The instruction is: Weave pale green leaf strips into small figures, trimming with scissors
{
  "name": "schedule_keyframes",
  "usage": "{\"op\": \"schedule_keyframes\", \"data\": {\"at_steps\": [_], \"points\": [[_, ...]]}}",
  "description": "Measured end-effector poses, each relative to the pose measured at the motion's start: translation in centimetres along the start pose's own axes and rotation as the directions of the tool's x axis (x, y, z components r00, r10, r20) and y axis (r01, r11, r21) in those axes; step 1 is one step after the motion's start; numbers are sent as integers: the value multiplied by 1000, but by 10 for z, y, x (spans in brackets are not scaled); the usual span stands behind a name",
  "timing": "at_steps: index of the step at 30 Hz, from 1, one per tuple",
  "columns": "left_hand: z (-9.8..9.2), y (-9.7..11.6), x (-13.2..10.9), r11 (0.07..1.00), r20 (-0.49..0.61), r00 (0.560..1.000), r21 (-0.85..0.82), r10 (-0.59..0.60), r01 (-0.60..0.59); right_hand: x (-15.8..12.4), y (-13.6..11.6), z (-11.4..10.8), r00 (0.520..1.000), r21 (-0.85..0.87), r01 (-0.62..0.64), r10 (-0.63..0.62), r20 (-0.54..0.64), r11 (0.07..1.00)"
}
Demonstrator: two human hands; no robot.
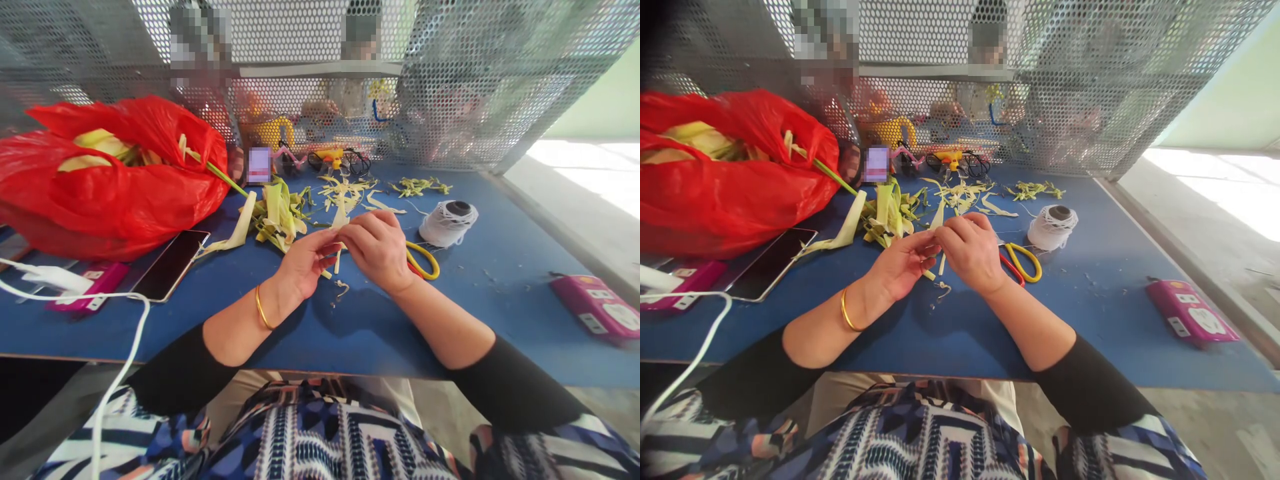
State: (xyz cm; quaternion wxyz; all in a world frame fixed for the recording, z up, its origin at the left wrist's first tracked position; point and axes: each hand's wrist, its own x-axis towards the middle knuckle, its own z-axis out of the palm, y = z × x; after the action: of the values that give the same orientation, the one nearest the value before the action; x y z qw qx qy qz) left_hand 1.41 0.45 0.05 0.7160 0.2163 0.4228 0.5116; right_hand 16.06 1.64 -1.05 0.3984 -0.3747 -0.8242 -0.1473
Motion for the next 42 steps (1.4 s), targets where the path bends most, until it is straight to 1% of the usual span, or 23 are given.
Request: {"op": "schedule_keyframes", "data": {"at_steps": [4, 7, 9, 12, 14, 16, 20, 23, 27, 31, 32, 33, 34, 36, 38, 40, 42], "points": [[2, 3, -1, 999, -6, 999, -28, -32, 32, 0, 1, 1, 999, -27, 39, -40, -31, 999], [2, 4, 0, 1000, -29, 999, -10, -23, 22, 0, 1, 1, 997, 7, 56, -56, -51, 998], [1, 4, 2, 1000, -39, 999, 24, 3, -2, 1, -1, 0, 999, 67, 15, -13, -37, 998], [-1, 1, 4, 990, -18, 993, 85, 113, -111, 2, -3, -1, 990, 221, -139, 144, -7, 965], [-2, -1, 5, 974, 9, 981, 118, 193, -193, 3, -5, -2, 964, 329, -260, 266, 28, 908], [-3, -3, 5, 958, 30, 968, 140, 248, -250, 5, -5, -3, 929, 396, -361, 362, 75, 844], [-4, -6, 6, 940, 46, 952, 153, 301, -305, 7, -7, -2, 860, 435, -500, 487, 151, 749], [-4, -8, 6, 928, 40, 943, 166, 331, -333, 9, -10, -2, 811, 474, -570, 550, 198, 671], [-4, -9, 6, 916, 30, 935, 187, 355, -354, 9, -12, 0, 746, 555, -639, 606, 277, 533], [-4, -8, 6, 911, 44, 935, 215, 351, -352, 6, -10, 5, 706, 605, -667, 629, 326, 434], [-4, -7, 6, 912, 41, 939, 225, 342, -342, 5, -10, 6, 706, 616, -665, 626, 332, 423], [-4, -7, 6, 915, 32, 943, 233, 331, -330, 5, -9, 7, 717, 625, -652, 617, 324, 430], [-4, -7, 6, 918, 18, 946, 235, 323, -318, 4, -9, 8, 743, 628, -626, 600, 298, 463], [-4, -6, 7, 927, -10, 951, 225, 309, -299, 4, -10, 7, 822, 603, -534, 531, 205, 593], [-3, -6, 8, 938, -24, 957, 206, 289, -278, 3, -10, 5, 895, 524, -422, 431, 114, 740], [-4, -5, 9, 951, -25, 967, 190, 252, -243, 2, -9, 4, 937, 421, -337, 343, 66, 842], [-4, -4, 9, 963, -21, 977, 174, 214, -207, 0, -8, 4, 959, 324, -276, 280, 35, 905]]}}
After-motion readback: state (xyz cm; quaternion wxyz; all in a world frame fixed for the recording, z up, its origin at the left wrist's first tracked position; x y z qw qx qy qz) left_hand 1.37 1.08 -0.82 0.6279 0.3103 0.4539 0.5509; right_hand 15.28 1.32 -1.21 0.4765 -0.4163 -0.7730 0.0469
